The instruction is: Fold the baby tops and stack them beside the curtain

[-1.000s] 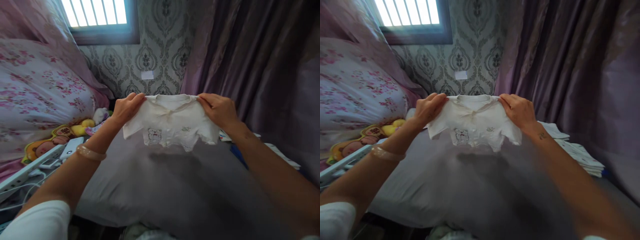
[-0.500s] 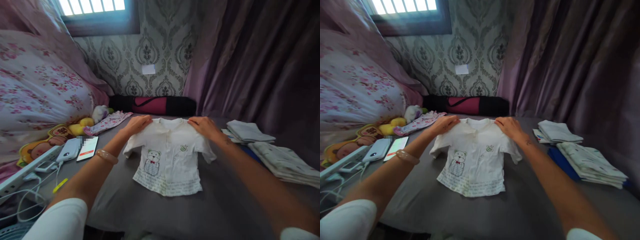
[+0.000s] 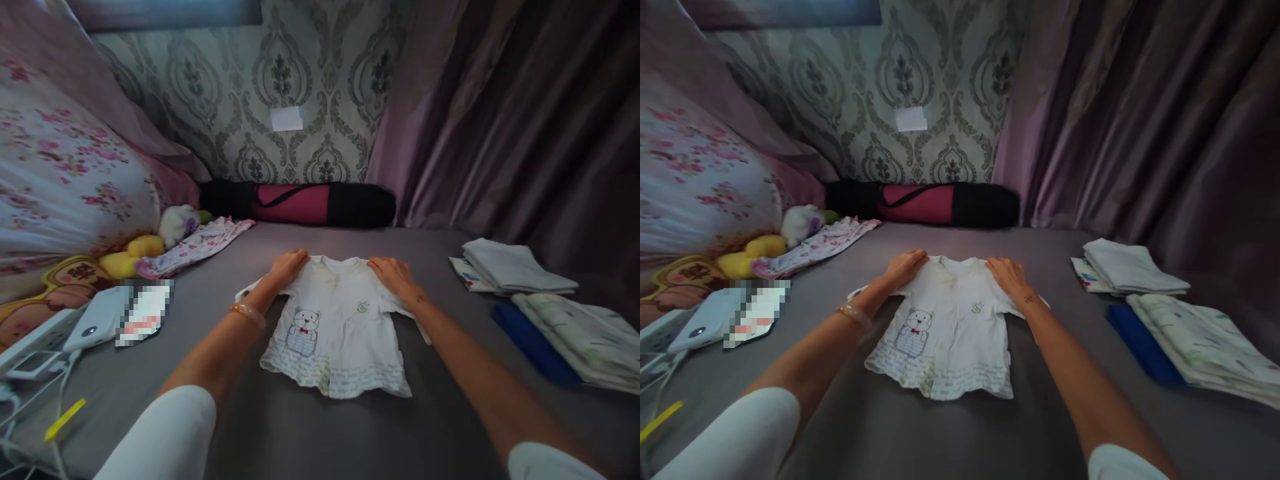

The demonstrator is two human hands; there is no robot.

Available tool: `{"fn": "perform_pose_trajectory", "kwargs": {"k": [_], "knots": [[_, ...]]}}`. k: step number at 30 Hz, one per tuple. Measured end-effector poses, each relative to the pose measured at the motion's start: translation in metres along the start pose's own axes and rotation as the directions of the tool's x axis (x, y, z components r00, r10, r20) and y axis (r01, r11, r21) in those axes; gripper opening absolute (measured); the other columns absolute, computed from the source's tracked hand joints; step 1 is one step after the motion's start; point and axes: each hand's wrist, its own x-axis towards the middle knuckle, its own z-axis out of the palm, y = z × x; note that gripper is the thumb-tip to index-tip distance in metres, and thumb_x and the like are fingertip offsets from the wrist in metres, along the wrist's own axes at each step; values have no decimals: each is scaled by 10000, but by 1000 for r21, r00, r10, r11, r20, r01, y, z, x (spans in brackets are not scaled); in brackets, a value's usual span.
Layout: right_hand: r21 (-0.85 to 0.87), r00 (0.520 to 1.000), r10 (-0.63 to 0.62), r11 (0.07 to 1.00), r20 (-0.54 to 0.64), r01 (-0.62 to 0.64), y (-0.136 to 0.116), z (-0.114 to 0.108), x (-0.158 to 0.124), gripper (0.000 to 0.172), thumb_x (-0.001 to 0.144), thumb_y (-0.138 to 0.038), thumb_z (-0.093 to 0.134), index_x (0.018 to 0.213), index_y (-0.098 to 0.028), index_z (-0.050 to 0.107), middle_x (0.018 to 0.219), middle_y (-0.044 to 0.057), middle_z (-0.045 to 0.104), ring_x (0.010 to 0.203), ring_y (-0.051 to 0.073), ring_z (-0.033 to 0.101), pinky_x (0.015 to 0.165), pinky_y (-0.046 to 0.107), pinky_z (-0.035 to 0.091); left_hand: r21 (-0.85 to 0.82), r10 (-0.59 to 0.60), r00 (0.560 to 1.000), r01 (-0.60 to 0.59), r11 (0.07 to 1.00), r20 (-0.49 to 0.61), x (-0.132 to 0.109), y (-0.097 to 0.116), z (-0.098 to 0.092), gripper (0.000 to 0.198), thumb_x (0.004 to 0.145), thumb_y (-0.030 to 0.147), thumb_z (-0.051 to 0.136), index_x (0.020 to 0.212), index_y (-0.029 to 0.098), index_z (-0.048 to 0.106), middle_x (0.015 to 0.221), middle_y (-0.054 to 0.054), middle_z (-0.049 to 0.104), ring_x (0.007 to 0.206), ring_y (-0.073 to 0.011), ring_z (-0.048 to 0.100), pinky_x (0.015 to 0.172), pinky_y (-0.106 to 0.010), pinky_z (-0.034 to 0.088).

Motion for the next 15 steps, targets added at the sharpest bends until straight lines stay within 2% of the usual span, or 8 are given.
{"fn": "perform_pose_trajectory", "kwargs": {"k": [8,15], "knots": [[-52,998,13,999,54,-10,6,27,29,393,1031,-388,313,1195,-278,653,1139,78,707,1012,233,659,809,318,452,23,-61,997,60,998,57,27,-12,18,387,1020,415,281,1099,209,599,1086,-119,662,934,-247,652,734,-303,428],[-42,997,11,999,79,-7,9,32,49,407,1030,-371,309,1188,-258,666,1130,99,707,1013,255,664,810,336,462,33,-93,994,91,995,57,50,-22,30,397,1018,437,281,1112,214,596,1104,-121,658,924,-243,657,728,-301,432]]}}
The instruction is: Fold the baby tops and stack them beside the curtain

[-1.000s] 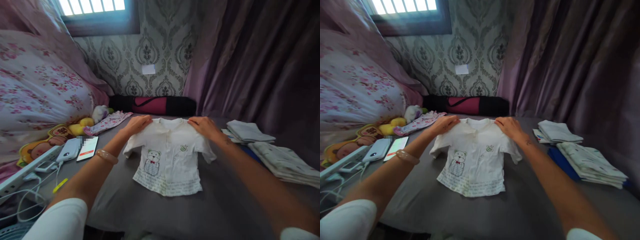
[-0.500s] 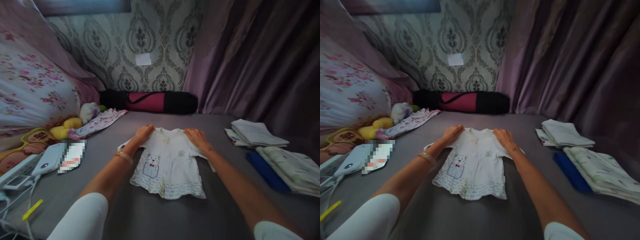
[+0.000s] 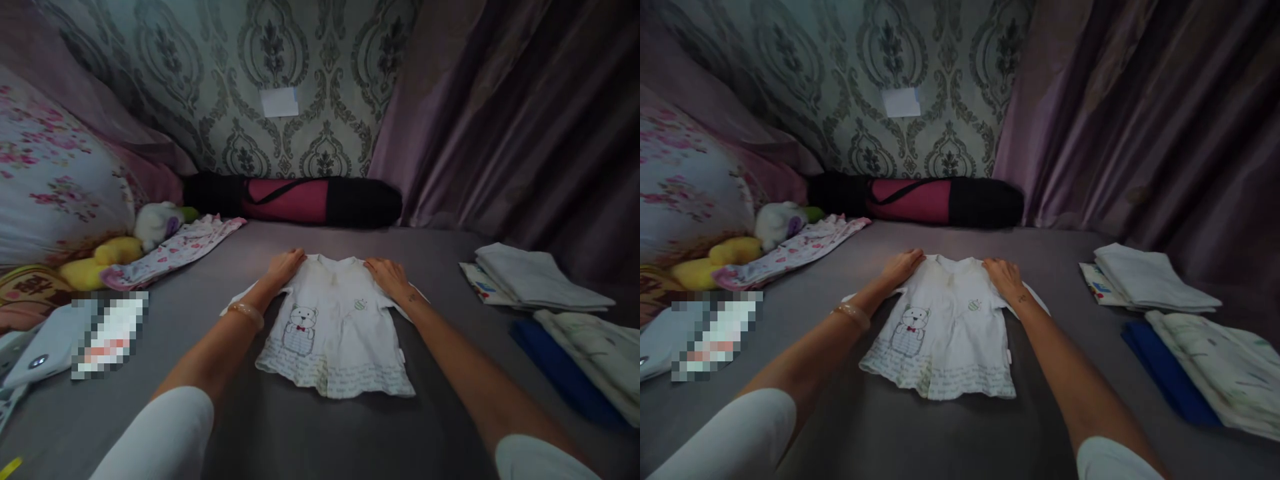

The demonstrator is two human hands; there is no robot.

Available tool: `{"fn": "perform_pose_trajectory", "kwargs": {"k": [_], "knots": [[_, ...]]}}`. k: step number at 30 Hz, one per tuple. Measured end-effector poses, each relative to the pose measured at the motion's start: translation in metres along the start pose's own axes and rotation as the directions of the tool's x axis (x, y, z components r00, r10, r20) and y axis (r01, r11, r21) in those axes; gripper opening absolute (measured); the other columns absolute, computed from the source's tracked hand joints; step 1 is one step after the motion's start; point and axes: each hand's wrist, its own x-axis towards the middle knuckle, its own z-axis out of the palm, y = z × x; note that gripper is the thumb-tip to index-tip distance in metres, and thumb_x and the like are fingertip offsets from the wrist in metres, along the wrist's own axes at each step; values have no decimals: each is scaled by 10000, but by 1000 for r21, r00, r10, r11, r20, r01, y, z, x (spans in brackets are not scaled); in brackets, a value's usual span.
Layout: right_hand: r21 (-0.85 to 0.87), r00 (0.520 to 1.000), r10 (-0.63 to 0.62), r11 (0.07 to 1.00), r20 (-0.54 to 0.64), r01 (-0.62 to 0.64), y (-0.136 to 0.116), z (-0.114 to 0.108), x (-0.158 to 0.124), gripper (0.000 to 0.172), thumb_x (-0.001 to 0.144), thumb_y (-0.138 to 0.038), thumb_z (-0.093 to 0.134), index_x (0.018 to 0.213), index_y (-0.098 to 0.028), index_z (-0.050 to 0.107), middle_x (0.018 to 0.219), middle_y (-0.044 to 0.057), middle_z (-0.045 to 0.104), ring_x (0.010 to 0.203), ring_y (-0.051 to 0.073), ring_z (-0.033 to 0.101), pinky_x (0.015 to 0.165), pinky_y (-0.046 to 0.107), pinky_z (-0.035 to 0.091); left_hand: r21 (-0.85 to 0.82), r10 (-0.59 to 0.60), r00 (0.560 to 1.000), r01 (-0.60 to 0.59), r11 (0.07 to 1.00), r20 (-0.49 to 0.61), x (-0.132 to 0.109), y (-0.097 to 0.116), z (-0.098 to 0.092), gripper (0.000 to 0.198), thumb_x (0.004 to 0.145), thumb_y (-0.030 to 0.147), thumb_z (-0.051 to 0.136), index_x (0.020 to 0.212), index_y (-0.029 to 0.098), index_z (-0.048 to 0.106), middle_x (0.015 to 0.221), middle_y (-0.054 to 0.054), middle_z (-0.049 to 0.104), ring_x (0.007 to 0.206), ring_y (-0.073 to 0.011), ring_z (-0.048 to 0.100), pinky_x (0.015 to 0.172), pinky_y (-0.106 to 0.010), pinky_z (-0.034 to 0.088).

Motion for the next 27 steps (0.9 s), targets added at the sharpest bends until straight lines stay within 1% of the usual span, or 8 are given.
{"fn": "perform_pose_trajectory", "kwargs": {"k": [3,7,12,14,17,20,24,27], "knots": [[8,1000,21,1000,3,-21,1,1,6,413,1030,-381,309,1210,-257,661,1126,111,702,1031,263,657,834,352,462,-2,-3,1000,3,1000,-12,8,-1,3,400,1016,440,285,1120,214,599,1098,-121,658,919,-238,654,734,-299,439],[29,999,16,999,31,-17,6,8,12,383,1018,-350,356,1137,-219,696,1143,125,689,1051,258,644,872,355,463,-39,47,999,-46,998,18,19,-5,7,340,987,377,371,1086,186,635,1059,-119,662,882,-218,646,737,-290,442],[163,998,-65,985,-6,65,10,15,29,358,980,-226,419,1264,-189,634,1272,109,642,1189,236,562,998,330,413,-287,138,990,-120,950,43,37,-8,7,316,912,335,435,986,149,679,800,-57,666,739,-167,595,684,-252,441],[228,996,-91,970,8,86,6,17,36,381,976,-200,409,1302,-194,606,1294,104,633,1195,223,560,999,320,413,-372,162,984,-126,920,68,44,-5,8,327,888,336,437,974,141,684,730,-35,647,691,-156,574,650,-242,438],[265,994,-100,960,40,86,-3,22,44,367,972,-205,426,1290,-199,610,1272,106,640,1184,214,567,983,312,419,-408,157,982,-100,908,108,52,0,13,301,850,350,484,931,149,694,692,-20,632,673,-155,566,639,-243,438],[258,996,-85,963,24,76,-10,26,46,329,968,-215,450,1240,-178,632,1228,112,646,1164,214,566,983,314,411,-390,136,986,-89,917,96,53,3,18,266,854,359,509,912,172,689,737,-23,651,716,-158,580,677,-252,448],[262,997,-43,963,-59,58,-17,23,42,285,974,-210,429,1154,-170,646,1163,110,651,1105,221,568,957,319,412,-340,90,996,-85,937,-3,48,7,23,238,909,317,477,968,178,661,901,-70,689,833,-182,607,773,-282,464],[230,988,-72,968,-134,102,-21,19,38,294,993,-237,382,1139,-195,634,1146,108,645,1070,228,551,934,328,408,-263,109,992,-123,957,-68,42,12,24,243,956,291,430,1011,163,630,1002,-113,680,951,-214,613,854,-309,458]]}}
